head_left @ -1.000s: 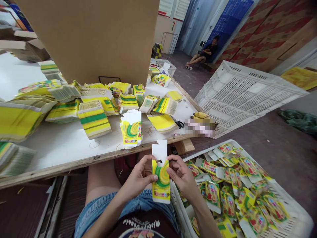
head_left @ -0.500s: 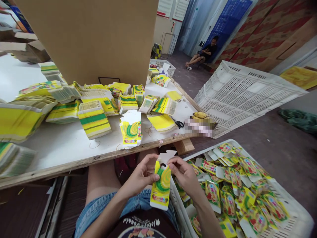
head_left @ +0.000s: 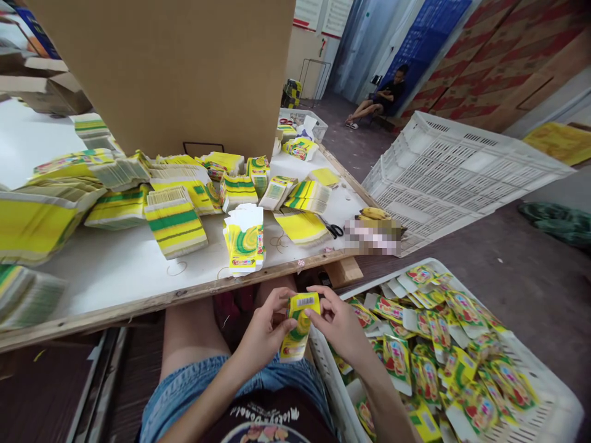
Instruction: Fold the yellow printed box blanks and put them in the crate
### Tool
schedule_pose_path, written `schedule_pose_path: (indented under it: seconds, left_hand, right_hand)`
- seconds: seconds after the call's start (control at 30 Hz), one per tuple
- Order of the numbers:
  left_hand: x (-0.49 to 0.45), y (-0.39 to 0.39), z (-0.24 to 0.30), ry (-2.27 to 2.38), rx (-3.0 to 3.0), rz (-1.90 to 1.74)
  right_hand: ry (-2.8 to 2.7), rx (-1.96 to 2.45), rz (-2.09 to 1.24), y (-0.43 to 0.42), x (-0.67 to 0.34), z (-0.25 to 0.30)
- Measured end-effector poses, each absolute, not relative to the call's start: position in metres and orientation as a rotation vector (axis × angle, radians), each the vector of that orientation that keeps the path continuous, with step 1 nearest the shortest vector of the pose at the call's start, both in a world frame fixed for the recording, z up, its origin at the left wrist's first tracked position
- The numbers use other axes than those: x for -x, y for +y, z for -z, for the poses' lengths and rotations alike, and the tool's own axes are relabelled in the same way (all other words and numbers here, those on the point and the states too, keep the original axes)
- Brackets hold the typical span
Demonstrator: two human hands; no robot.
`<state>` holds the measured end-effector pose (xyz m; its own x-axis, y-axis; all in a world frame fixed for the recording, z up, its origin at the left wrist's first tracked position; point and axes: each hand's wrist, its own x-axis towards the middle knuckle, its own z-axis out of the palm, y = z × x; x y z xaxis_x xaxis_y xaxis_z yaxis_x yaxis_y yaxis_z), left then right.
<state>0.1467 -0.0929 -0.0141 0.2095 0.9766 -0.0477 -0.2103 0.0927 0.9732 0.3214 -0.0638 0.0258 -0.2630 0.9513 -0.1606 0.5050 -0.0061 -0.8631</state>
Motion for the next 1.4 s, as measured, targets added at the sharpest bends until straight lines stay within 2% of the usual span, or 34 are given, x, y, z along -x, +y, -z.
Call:
schedule_pose_path:
  seconds: [0.1,0.3,0.53,0.6,0.7,0.77,0.83,0.93,1.07,1.13,1.3,1.4]
  left_hand:
    - [-0.147,-0.092,0.008,0.861,-0.985,-1.141]
    - [-0.144,-0.09,0.001,0.831,-0.872,-1.143]
    - [-0.153,-0.094,0.005,0.964,-1.052,-1.135]
    - [-0.145,-0.092,0.001,1.099,-1.269,-1.18]
    - [-0.115,-0.078,-0.006,1.423,-1.744,-1.305]
    - [-0.088,-0.066,-0.006,1.673,-1.962,-1.308]
    - [-0.065,-0.056,-0.001,1.789,-2.066,-1.195]
    - [-0.047,-0.052,0.007,1.741,-2.136,-1.129]
    - [-0.06,-0.07,0.001,1.72,-2.113,-1.476]
    - [-0.076,-0.083,-0.006,1.559,-2.125,-1.664]
    - [-0.116,-0.103,-0.007,0.942,-2.114,-1.508]
    - [-0.13,-0.103,-0.002,0.885,-1.691,-1.541]
  right_hand:
    - [-1.843,1.568,-1.051,-0.067,-0.316,-0.024]
    - [-1.704,1.423,-1.102,-0.071,-0.316,-0.018]
    - [-1.421,1.306,-1.18,-0.073,-0.318,-0.014]
    - [-1.506,1.377,-1.025,-0.072,-0.331,-0.019]
    - [-1.661,1.562,-0.561,-0.067,-0.36,-0.027]
    - [-1.685,1.629,-0.397,-0.063,-0.373,-0.028]
    - [-1.678,1.629,-0.509,-0.063,-0.371,-0.025]
    - [-1.618,1.563,-0.89,-0.067,-0.342,-0.019]
    - [-1.411,1.379,-1.242,-0.072,-0.29,-0.021]
    - [-1.249,1.221,-1.375,-0.073,-0.275,-0.024]
    - [-0.948,1.137,-1.368,-0.07,-0.284,-0.025]
    - [-0.943,1.23,-1.333,-0.075,-0.298,-0.02]
